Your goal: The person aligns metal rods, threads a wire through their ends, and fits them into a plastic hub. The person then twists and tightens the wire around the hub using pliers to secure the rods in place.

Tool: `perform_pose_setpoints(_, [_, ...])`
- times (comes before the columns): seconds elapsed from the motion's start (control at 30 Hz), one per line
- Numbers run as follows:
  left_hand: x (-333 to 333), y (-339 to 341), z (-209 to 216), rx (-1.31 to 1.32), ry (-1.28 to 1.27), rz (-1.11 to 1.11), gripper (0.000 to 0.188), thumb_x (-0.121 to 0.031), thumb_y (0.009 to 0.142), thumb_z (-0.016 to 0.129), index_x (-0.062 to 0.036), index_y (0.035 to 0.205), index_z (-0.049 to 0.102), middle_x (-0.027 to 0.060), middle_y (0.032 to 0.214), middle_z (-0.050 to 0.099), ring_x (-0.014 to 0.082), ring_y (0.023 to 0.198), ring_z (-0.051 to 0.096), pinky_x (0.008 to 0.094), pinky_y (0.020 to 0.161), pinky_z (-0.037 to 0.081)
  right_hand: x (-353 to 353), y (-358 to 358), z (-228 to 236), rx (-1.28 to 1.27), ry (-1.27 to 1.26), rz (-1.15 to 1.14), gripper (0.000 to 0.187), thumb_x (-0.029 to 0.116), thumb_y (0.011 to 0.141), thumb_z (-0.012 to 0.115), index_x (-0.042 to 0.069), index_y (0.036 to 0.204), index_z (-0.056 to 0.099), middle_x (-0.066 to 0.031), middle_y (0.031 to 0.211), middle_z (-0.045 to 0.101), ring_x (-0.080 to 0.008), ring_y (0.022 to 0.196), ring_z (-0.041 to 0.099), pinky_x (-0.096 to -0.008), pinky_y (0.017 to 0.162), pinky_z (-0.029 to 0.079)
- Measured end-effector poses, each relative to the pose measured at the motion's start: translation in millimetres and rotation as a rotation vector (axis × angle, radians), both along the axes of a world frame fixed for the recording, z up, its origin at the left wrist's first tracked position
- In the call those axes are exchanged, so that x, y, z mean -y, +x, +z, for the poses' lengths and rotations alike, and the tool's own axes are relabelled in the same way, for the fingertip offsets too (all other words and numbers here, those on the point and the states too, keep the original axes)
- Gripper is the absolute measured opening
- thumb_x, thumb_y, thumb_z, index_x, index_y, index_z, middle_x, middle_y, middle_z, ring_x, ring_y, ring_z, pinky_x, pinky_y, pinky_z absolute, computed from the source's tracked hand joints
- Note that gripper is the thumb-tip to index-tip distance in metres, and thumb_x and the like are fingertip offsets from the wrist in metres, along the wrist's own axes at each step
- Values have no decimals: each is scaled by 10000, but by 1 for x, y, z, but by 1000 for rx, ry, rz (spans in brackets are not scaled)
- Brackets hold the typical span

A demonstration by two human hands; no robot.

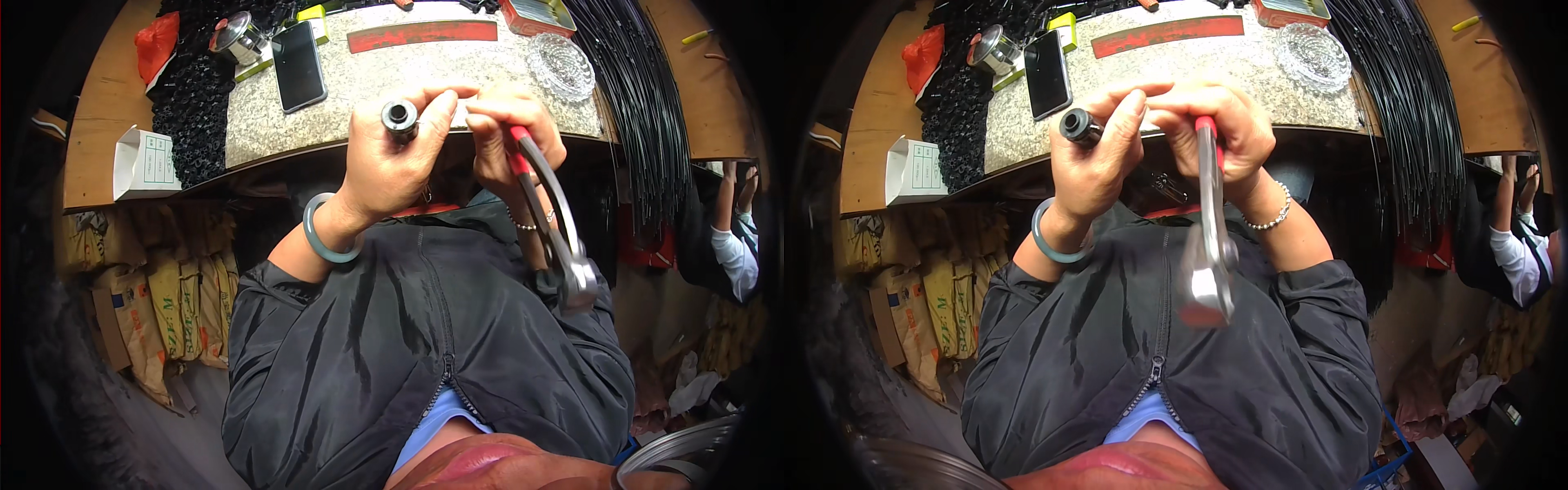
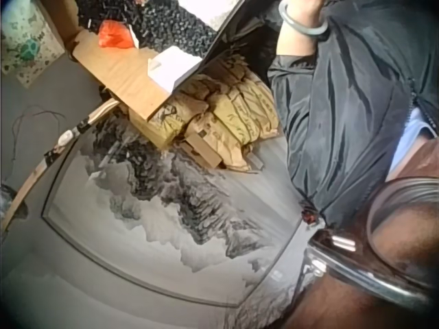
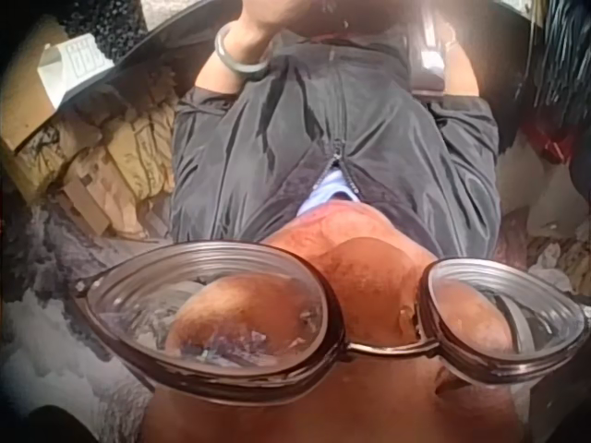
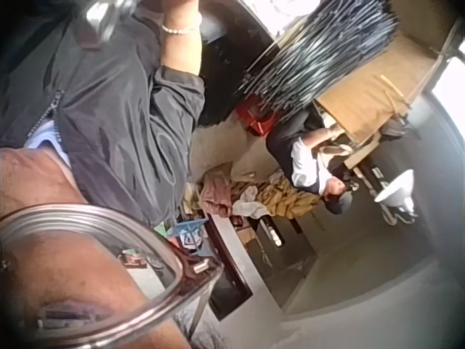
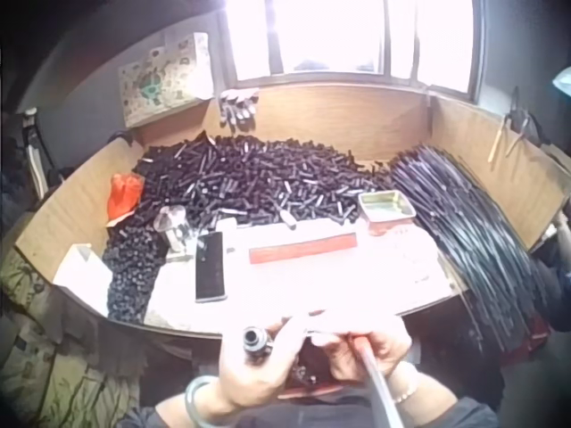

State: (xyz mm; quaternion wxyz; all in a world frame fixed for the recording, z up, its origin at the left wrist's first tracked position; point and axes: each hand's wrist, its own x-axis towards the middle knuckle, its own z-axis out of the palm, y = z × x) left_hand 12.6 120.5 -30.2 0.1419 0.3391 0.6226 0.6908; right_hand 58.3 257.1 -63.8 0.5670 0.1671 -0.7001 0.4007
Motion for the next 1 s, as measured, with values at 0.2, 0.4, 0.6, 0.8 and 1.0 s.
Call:
perform_pose_setpoints(0.2, [-5, -5, -7, -170, 56, -9, 231, -82, 932, 488, 33, 1075, 629, 51, 806, 647, 49, 657, 551, 189, 564, 441, 9, -4, -1, -20, 29, 133, 195, 82, 734, 749, 37, 887, 636, -54, 744, 628, -176, 646, 603, -280, 581, 481])
perform_pose_setpoints(0.4, [-2, -10, -9, -193, 41, -52, 253, -110, 921, 510, 41, 1098, 611, 98, 944, 663, 111, 826, 609, 238, 730, 493, 10, -7, 2, -43, 103, 144, 266, 63, 664, 757, 56, 906, 645, -44, 760, 632, -165, 648, 598, -274, 592, 464])
perform_pose_setpoints(0.6, [1, -14, -14, -130, 103, -120, 383, -184, 866, 607, 68, 1151, 562, 118, 1024, 647, 141, 892, 614, 260, 783, 490, 12, -13, 5, -72, 115, 133, 256, 72, 663, 753, 55, 899, 655, -43, 740, 617, -172, 644, 596, -280, 597, 467])
perform_pose_setpoints(0.8, [7, -20, -14, -221, 8, -138, 385, -169, 859, 615, 63, 1161, 558, 105, 1007, 643, 138, 875, 607, 263, 785, 489, 6, -13, 13, 38, 137, 220, 232, 79, 682, 743, 17, 885, 649, -81, 753, 629, -195, 681, 629, -282, 604, 483])
perform_pose_setpoints(1.0, [1, -20, -7, -117, 117, -137, 361, -91, 878, 554, 36, 1214, 521, -20, 707, 557, 30, 573, 481, 178, 499, 363, -1, -6, 47, 548, -38, 350, 281, 31, 776, 713, -3, 1017, 573, -9, 699, 554, -60, 607, 476, -202, 545, 378])
